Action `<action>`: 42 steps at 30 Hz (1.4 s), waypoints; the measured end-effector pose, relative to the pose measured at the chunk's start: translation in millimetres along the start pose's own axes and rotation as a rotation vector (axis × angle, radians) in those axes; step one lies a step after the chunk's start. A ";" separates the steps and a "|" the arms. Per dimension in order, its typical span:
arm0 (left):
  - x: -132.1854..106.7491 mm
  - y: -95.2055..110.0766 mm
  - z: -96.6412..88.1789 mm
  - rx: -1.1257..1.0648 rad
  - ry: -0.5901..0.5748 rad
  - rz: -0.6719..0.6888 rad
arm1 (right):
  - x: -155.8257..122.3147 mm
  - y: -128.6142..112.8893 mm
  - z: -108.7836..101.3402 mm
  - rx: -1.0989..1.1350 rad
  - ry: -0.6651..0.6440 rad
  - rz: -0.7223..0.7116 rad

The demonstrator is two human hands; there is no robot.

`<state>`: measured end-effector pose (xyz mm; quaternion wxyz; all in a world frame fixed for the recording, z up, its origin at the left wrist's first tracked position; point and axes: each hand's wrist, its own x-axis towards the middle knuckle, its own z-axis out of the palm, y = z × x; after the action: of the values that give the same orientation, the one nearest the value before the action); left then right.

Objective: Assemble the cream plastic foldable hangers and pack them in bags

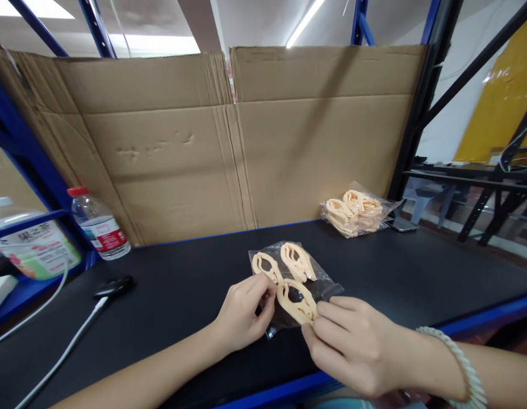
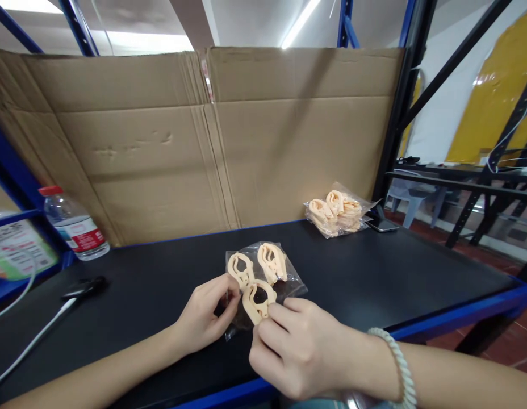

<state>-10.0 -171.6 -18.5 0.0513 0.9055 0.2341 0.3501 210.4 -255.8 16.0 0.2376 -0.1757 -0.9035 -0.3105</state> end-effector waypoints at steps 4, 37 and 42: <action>-0.3 -1.0 1.4 -0.005 0.014 0.012 | 3.4 2.6 16.2 -0.068 0.040 -0.001; 5.3 13.6 -58.8 -0.157 -0.323 -0.102 | -64.5 90.2 24.4 0.863 -0.195 0.562; -4.7 8.9 -39.8 -0.188 -0.169 -0.298 | -51.3 97.0 35.5 1.031 -0.174 0.660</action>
<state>-35.8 -184.6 10.8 0.2064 0.8782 0.3268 0.2816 286.4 -169.3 10.0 0.3011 -0.3332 -0.8512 0.2716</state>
